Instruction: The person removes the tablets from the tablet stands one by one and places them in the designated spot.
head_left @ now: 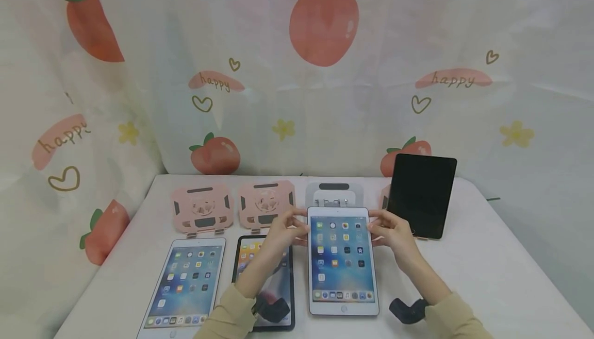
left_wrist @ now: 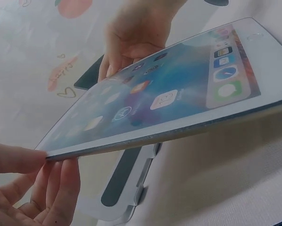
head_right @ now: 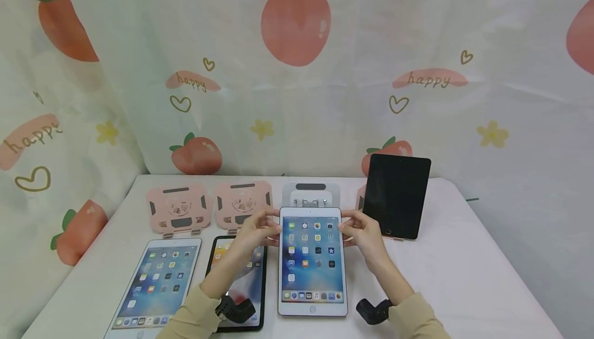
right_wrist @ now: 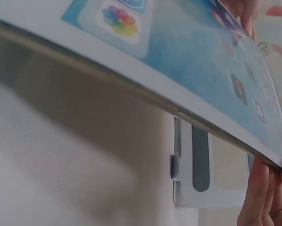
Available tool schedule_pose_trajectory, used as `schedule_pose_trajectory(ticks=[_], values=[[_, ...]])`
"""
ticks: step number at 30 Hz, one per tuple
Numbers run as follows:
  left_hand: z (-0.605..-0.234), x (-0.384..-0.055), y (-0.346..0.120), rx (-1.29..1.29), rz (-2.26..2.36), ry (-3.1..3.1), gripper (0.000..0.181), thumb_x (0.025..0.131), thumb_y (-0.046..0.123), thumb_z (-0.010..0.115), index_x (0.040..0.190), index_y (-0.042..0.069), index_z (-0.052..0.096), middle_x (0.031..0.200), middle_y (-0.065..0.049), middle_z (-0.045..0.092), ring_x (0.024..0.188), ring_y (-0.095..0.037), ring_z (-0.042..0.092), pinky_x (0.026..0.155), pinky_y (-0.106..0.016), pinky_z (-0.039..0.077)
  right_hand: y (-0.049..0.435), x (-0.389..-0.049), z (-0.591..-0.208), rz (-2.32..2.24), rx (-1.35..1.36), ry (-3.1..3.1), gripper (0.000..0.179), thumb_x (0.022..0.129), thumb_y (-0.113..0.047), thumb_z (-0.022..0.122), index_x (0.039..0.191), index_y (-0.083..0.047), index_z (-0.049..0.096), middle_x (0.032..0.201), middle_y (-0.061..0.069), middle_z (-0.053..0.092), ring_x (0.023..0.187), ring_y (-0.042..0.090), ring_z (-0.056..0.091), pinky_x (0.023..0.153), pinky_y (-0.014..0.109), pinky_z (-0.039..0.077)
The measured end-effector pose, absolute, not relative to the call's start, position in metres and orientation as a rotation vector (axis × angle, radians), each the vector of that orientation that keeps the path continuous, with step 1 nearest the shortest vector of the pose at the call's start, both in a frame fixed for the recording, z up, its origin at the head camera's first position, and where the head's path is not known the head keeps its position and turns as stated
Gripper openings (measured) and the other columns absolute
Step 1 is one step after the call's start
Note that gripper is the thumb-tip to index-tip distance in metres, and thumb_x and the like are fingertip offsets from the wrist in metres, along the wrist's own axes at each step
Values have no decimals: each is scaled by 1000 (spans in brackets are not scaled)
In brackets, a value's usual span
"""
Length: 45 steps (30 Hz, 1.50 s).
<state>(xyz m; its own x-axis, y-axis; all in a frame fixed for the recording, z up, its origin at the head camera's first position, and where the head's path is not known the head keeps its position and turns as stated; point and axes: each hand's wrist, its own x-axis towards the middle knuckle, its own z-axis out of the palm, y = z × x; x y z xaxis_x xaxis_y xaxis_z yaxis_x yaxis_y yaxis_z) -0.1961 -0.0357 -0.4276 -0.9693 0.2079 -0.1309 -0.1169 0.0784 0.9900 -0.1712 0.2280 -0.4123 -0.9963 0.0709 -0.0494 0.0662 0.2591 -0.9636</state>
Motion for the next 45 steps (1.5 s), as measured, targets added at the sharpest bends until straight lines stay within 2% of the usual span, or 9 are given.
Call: schedule_pose_trajectory(ticks=[15, 29, 38, 45], values=[[-446, -193, -33, 102, 2004, 2042, 39, 83, 1, 67, 121, 0, 59, 80, -6, 64, 63, -13, 66, 64, -34, 60, 230, -163, -428, 1926, -243, -2541, 38, 92, -7, 58, 127, 5, 52, 73, -9, 61, 69, 7, 62, 66, 24, 57], [-453, -183, -32, 0, 1956, 2020, 39, 84, 3, 67, 122, 4, 58, 81, -2, 63, 64, -10, 64, 63, -31, 59, 226, -156, -439, 1912, -331, -2587, 36, 91, -6, 57, 126, 3, 54, 74, -4, 63, 70, 10, 62, 64, 25, 56], [-458, -183, -33, 40, 1832, 2160, 35, 82, 2, 67, 117, 2, 60, 83, -8, 65, 65, -13, 65, 64, -30, 59, 222, -156, -442, 1789, -342, -2697, 38, 88, -6, 59, 124, 6, 55, 77, 1, 66, 69, 12, 62, 61, 26, 53], [-461, -182, -32, 95, 1661, 2348, 31, 81, 8, 68, 111, 6, 64, 85, -7, 68, 74, -16, 63, 68, -32, 52, 220, -157, -445, 1736, -336, -2745, 36, 88, -6, 58, 122, 7, 57, 85, 8, 65, 72, 13, 63, 64, 27, 56]])
